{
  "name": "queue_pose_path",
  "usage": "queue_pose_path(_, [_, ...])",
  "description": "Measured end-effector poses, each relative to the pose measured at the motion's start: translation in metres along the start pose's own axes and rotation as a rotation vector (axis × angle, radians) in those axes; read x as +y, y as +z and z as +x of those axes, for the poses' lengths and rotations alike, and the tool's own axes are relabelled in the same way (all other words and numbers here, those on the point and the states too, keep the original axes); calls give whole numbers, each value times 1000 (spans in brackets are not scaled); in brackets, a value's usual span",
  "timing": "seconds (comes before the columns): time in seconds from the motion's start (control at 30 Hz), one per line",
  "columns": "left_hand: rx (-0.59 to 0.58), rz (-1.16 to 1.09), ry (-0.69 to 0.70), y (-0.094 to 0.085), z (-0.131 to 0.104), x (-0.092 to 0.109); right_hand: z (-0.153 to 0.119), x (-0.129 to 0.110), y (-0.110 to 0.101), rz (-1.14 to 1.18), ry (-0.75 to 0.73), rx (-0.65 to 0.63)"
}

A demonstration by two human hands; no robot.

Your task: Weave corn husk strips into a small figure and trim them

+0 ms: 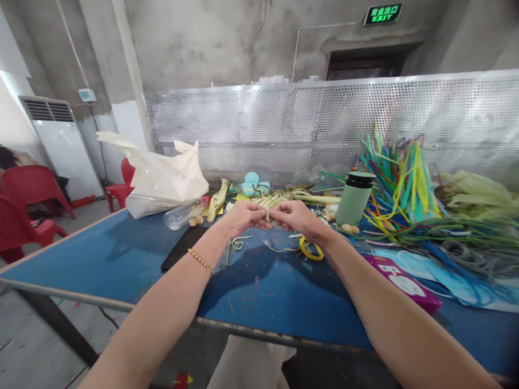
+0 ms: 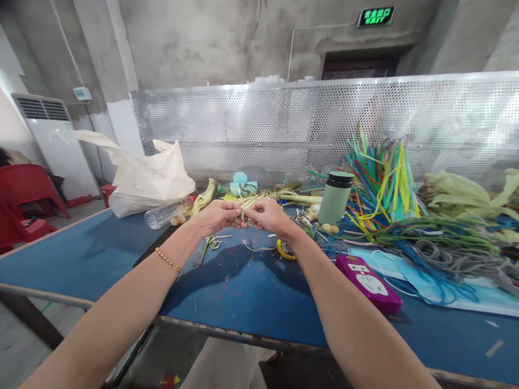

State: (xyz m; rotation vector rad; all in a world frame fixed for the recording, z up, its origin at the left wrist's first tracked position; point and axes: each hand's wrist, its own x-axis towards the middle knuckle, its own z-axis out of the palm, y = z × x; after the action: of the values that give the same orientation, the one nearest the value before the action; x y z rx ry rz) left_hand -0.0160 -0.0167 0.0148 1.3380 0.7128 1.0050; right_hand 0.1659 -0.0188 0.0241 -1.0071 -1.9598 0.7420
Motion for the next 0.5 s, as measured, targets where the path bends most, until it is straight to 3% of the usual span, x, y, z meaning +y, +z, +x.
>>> queue_pose_path(0.1, [16, 5, 1, 0, 1, 0, -1, 1, -1, 14, -10, -47])
queue_pose_path(0.5, [82, 219, 113, 6, -1, -1, -1, -5, 1, 39, 40, -28])
